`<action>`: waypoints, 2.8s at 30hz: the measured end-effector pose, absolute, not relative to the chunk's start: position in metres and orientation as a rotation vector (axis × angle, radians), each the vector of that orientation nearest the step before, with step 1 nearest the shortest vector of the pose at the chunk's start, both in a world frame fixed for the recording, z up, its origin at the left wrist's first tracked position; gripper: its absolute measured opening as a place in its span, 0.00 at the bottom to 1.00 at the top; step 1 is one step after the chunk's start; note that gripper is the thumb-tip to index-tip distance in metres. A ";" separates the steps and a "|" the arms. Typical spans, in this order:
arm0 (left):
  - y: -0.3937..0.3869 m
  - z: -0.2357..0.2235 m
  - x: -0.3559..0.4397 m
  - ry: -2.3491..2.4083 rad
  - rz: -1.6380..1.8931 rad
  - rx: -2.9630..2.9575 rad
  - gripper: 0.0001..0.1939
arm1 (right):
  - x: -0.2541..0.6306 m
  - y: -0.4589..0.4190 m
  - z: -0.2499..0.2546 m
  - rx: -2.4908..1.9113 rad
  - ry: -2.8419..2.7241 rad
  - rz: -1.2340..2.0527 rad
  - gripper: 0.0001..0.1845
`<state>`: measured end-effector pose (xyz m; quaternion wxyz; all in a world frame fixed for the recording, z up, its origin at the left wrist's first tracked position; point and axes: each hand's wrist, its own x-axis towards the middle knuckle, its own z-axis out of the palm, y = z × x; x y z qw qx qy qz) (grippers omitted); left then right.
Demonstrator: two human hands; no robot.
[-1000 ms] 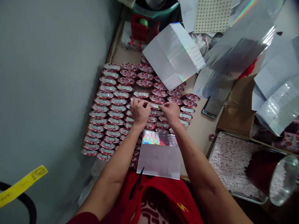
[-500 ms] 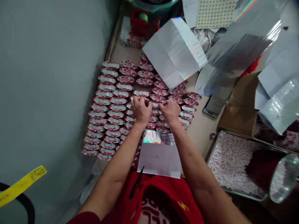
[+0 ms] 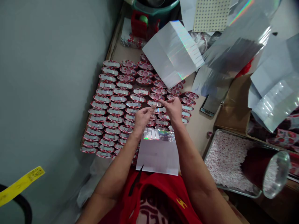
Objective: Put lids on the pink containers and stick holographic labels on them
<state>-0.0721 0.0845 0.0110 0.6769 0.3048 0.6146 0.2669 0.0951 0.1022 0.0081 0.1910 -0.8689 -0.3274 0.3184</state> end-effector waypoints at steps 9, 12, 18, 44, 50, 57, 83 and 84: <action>0.094 0.001 -0.065 1.300 0.672 0.526 0.23 | 0.093 0.106 0.019 -2.161 -0.823 1.100 0.25; 0.111 -0.002 -0.070 1.388 0.680 0.716 0.18 | 0.109 0.107 0.019 -1.923 -0.687 1.374 0.33; 0.157 -0.006 -0.057 1.732 0.575 1.416 0.09 | 0.120 0.125 0.002 -2.082 -0.679 1.129 0.31; 0.174 -0.018 -0.051 1.994 0.474 1.789 0.20 | 0.123 0.141 -0.011 -2.602 -1.144 0.760 0.28; 0.092 0.012 -0.097 1.304 0.303 2.126 0.10 | 0.110 0.039 0.034 -2.300 -1.580 1.028 0.09; -0.004 0.004 -0.110 1.218 -0.139 2.322 0.30 | 0.077 -0.121 -0.004 -2.161 -1.725 0.787 0.06; -0.028 0.027 -0.112 1.293 0.268 1.728 0.11 | 0.061 -0.134 0.025 -2.028 -1.837 0.628 0.24; -0.030 0.027 -0.110 1.290 0.278 1.727 0.11 | 0.062 -0.126 0.025 -2.045 -1.861 0.612 0.26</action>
